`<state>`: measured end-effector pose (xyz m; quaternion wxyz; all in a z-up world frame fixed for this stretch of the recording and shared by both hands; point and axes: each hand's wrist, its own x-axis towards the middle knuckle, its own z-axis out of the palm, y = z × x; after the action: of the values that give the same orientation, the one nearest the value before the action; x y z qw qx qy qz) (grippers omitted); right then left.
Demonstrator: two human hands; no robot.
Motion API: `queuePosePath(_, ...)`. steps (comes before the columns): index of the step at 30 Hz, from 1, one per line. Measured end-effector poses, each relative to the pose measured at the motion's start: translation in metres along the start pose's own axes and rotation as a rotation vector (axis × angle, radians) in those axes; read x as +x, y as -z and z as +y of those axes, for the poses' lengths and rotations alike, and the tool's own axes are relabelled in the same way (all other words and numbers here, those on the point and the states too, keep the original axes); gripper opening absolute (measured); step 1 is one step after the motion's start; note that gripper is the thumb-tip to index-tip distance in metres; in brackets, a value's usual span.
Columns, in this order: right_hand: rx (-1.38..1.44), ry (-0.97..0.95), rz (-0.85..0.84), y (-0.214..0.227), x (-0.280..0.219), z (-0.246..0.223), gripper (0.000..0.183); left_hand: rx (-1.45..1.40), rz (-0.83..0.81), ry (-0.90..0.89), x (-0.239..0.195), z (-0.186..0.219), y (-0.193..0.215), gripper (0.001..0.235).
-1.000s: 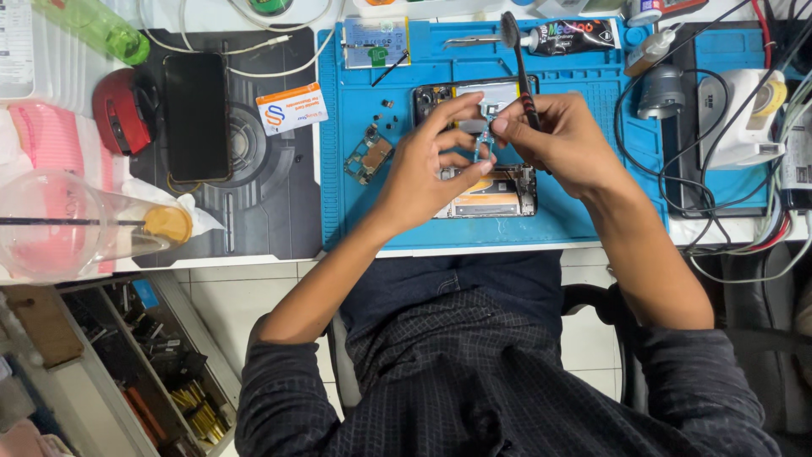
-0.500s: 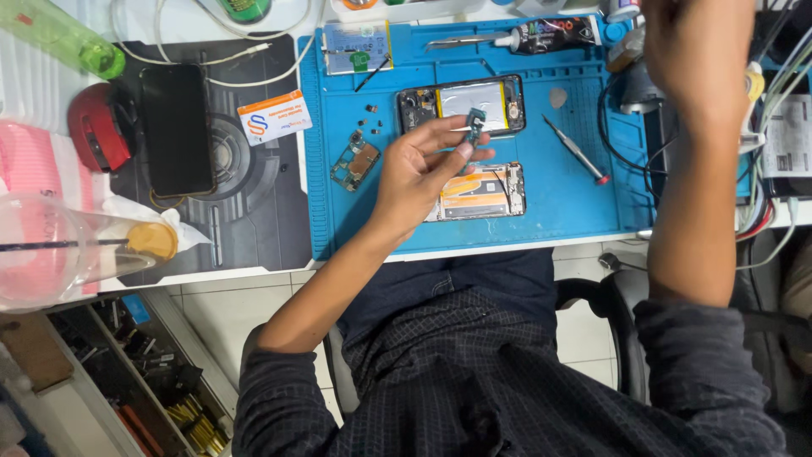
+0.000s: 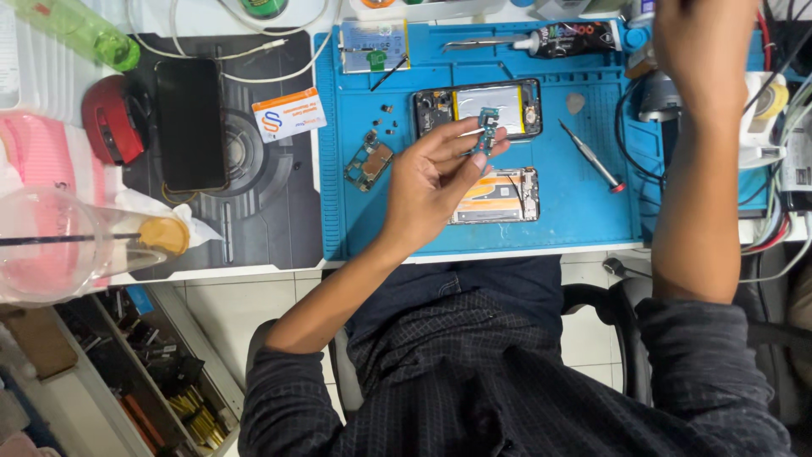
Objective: The person cleans a small circuit board using a brush, repeatedly brushing its surface and edges. The person holds the board in one hand and uses the brush with the other, turning the board to access different areas.
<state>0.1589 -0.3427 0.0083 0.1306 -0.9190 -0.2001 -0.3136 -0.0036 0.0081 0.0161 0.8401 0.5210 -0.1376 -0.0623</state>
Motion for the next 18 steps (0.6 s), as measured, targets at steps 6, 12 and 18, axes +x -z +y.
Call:
queuePosePath(6,0.684,-0.340,-0.044,0.049,-0.021,-0.065,0.006,0.052,0.024,-0.004,0.000,0.000,0.002,0.036)
queuePosePath(12,0.988,-0.512,-0.241,0.072,-0.046,-0.157,0.031,0.097,0.036,-0.009,0.005,-0.013,0.006,0.042)
queuePosePath(18,0.732,-0.262,-0.317,0.075,-0.056,-0.187,0.038,0.120,0.076,0.037,0.009,-0.023,0.009,0.048)
